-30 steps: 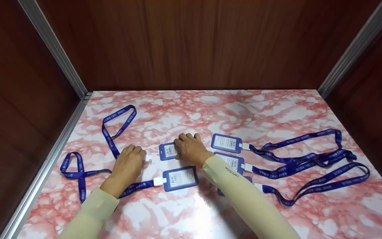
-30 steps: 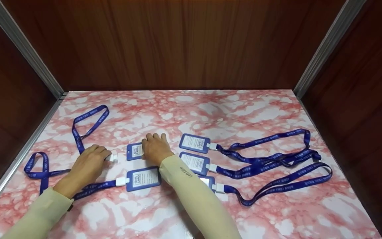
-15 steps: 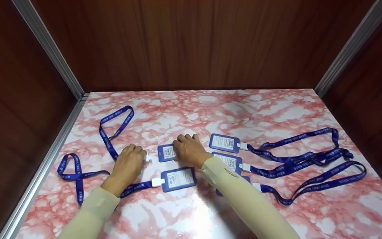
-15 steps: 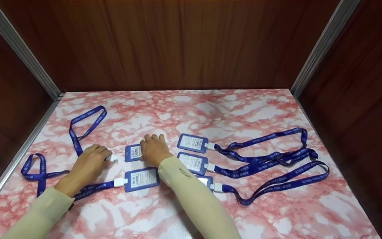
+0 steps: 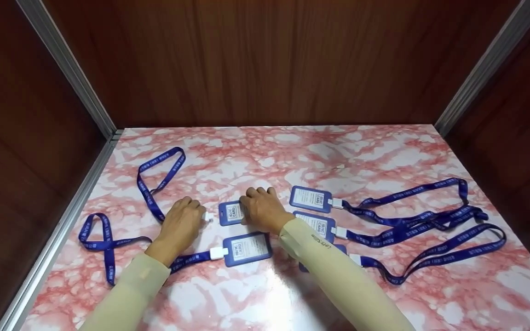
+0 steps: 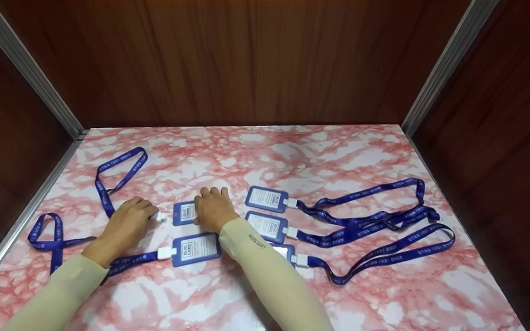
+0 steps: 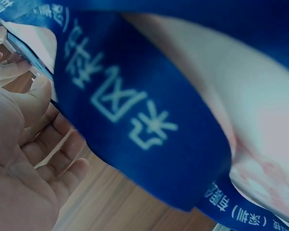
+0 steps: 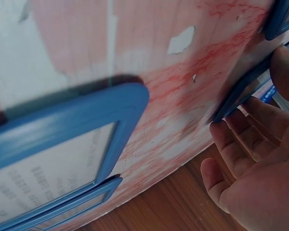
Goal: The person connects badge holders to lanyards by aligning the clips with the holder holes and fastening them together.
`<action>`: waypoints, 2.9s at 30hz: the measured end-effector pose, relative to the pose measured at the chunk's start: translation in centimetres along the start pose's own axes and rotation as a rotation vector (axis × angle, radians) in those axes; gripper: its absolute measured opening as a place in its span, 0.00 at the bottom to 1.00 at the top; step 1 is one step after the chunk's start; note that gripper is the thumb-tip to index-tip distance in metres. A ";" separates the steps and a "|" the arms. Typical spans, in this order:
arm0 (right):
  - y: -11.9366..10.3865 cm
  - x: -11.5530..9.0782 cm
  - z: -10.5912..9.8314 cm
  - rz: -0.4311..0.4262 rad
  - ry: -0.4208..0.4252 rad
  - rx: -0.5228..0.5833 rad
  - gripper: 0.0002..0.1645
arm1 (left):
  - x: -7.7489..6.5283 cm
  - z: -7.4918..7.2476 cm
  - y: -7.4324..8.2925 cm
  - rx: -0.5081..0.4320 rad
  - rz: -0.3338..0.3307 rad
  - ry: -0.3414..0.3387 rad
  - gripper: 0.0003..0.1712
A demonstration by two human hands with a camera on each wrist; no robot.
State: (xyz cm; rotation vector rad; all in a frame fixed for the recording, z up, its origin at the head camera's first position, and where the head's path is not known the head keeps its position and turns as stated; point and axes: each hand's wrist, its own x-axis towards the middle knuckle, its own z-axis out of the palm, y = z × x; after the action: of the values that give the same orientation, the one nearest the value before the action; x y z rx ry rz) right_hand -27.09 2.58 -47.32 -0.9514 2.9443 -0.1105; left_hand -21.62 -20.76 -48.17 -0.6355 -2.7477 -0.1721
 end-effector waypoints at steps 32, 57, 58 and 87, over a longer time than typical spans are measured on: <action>0.0 0.1 0.2 0.008 -0.004 0.003 0.33 | 1.2 0.6 0.8 -0.009 -0.012 -0.047 0.10; -0.1 0.0 -0.1 0.008 -0.006 -0.027 0.33 | 1.7 0.8 0.9 -0.004 -0.025 -0.076 0.10; -0.1 0.0 -0.1 0.008 -0.010 -0.028 0.33 | 1.7 0.8 0.9 -0.013 -0.025 -0.071 0.09; -0.3 0.3 -0.3 0.001 -0.019 -0.038 0.33 | 1.6 1.0 0.3 -0.069 -0.015 -0.044 0.09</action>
State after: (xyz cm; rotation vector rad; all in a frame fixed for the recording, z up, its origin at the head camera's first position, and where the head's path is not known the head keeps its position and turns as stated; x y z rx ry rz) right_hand -27.18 2.13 -47.00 -0.9509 2.9397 -0.0460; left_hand -23.11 -19.68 -48.60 -0.6437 -2.8000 -0.2611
